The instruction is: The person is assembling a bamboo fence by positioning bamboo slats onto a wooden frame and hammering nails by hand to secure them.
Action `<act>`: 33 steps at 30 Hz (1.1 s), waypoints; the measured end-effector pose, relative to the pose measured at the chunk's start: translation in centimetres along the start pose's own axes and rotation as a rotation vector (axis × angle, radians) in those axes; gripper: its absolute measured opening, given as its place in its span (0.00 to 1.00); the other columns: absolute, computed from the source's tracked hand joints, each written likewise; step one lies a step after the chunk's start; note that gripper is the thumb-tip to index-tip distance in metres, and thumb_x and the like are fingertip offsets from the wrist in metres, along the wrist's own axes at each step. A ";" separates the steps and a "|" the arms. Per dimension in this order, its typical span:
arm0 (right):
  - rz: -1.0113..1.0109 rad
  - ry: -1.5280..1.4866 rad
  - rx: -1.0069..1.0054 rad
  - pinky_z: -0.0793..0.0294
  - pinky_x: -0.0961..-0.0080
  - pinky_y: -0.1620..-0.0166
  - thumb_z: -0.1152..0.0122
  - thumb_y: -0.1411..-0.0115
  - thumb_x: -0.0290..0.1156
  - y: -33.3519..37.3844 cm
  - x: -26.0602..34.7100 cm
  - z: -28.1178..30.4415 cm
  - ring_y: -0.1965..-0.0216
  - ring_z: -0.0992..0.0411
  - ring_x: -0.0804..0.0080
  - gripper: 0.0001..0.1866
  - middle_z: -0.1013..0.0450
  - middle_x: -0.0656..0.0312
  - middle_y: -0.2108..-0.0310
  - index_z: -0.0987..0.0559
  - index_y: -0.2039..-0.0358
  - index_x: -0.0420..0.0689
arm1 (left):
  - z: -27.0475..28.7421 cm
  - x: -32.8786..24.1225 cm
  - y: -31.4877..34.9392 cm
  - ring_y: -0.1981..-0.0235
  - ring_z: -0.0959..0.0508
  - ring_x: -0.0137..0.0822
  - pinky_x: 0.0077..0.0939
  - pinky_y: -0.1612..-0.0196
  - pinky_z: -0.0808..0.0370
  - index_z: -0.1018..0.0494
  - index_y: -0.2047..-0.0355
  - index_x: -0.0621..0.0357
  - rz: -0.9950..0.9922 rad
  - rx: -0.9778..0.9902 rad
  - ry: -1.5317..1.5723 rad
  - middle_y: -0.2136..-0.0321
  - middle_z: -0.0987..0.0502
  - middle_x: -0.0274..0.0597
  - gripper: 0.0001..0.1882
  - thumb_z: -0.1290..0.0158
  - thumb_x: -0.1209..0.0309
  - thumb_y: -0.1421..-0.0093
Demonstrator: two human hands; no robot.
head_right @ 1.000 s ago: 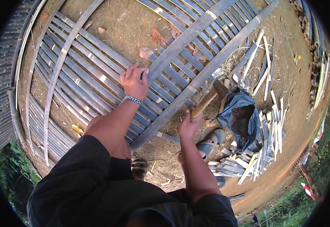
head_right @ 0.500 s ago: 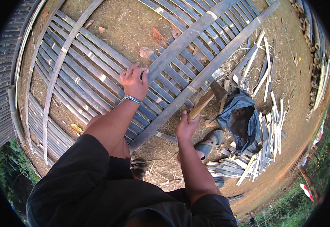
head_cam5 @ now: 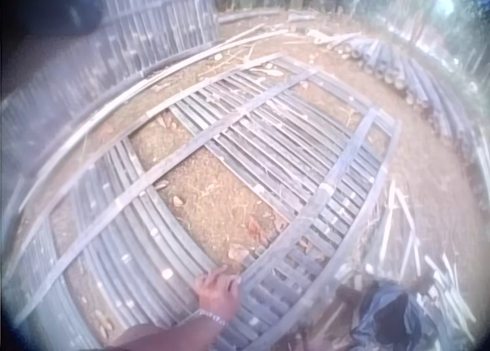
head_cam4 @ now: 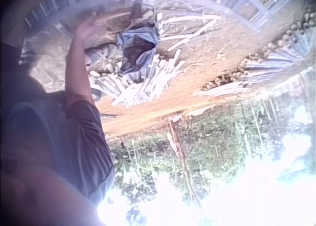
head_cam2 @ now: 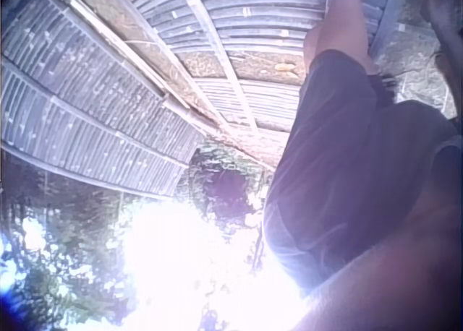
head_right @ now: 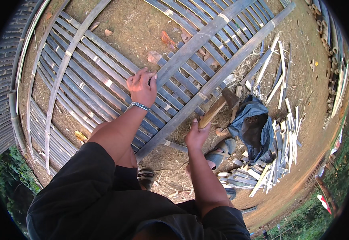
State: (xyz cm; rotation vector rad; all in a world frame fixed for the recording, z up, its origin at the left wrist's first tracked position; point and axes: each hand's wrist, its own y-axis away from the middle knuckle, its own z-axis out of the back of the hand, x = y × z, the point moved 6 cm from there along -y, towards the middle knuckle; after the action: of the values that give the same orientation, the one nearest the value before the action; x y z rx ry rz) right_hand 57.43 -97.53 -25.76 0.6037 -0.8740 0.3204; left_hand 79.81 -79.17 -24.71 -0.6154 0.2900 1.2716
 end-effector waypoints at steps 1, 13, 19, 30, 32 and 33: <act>0.009 0.004 -0.002 0.29 0.69 0.47 0.40 0.33 0.28 -0.1 -0.3 0.0 0.53 0.28 0.66 0.18 0.27 0.52 0.53 0.30 0.46 0.37 | -0.1 0.1 0.0 0.53 0.19 0.42 0.43 0.46 0.34 0.19 0.66 0.52 0.001 -0.001 0.001 0.55 0.17 0.47 0.05 0.38 0.67 0.39; -0.002 -0.078 0.053 0.33 0.69 0.39 0.44 0.32 0.25 0.1 -1.8 1.1 0.42 0.31 0.64 0.30 0.32 0.53 0.41 0.38 0.32 0.35 | 0.9 -0.8 -0.1 0.53 0.20 0.36 0.38 0.44 0.35 0.16 0.69 0.47 -0.114 -0.004 0.203 0.64 0.16 0.28 0.03 0.33 0.68 0.45; 0.090 0.041 0.124 0.33 0.69 0.39 0.46 0.31 0.24 1.9 0.7 1.1 0.41 0.31 0.64 0.28 0.31 0.52 0.40 0.37 0.32 0.35 | 0.7 -0.7 0.0 0.55 0.20 0.36 0.38 0.46 0.34 0.14 0.69 0.46 -0.088 -0.006 0.189 0.65 0.16 0.29 0.04 0.31 0.66 0.46; 0.173 0.176 0.393 0.26 0.71 0.55 0.39 0.32 0.27 6.4 2.0 -1.3 0.61 0.25 0.71 0.16 0.24 0.58 0.61 0.27 0.46 0.40 | 0.7 -0.6 -0.3 0.57 0.20 0.36 0.39 0.46 0.33 0.13 0.69 0.45 -0.046 -0.004 0.172 0.67 0.17 0.29 0.04 0.31 0.65 0.46; 0.098 0.231 0.478 0.25 0.69 0.57 0.38 0.33 0.29 6.6 1.1 -1.5 0.62 0.24 0.69 0.16 0.23 0.57 0.63 0.27 0.47 0.40 | 0.8 -0.6 -0.4 0.57 0.20 0.36 0.39 0.46 0.33 0.13 0.70 0.44 -0.041 0.005 0.187 0.67 0.17 0.29 0.04 0.31 0.64 0.45; 0.127 0.235 0.481 0.25 0.68 0.58 0.38 0.33 0.29 6.6 1.2 -1.3 0.63 0.24 0.69 0.16 0.23 0.57 0.63 0.27 0.47 0.40 | 0.7 -0.7 -0.4 0.57 0.21 0.36 0.39 0.46 0.34 0.13 0.69 0.44 -0.042 0.009 0.183 0.67 0.17 0.28 0.04 0.31 0.64 0.45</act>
State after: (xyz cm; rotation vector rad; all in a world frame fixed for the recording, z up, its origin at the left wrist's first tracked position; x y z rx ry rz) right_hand 55.72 -91.48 -23.12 0.9352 -0.6088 0.7137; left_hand 79.91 -79.33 -23.65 -0.7278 0.4318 1.1746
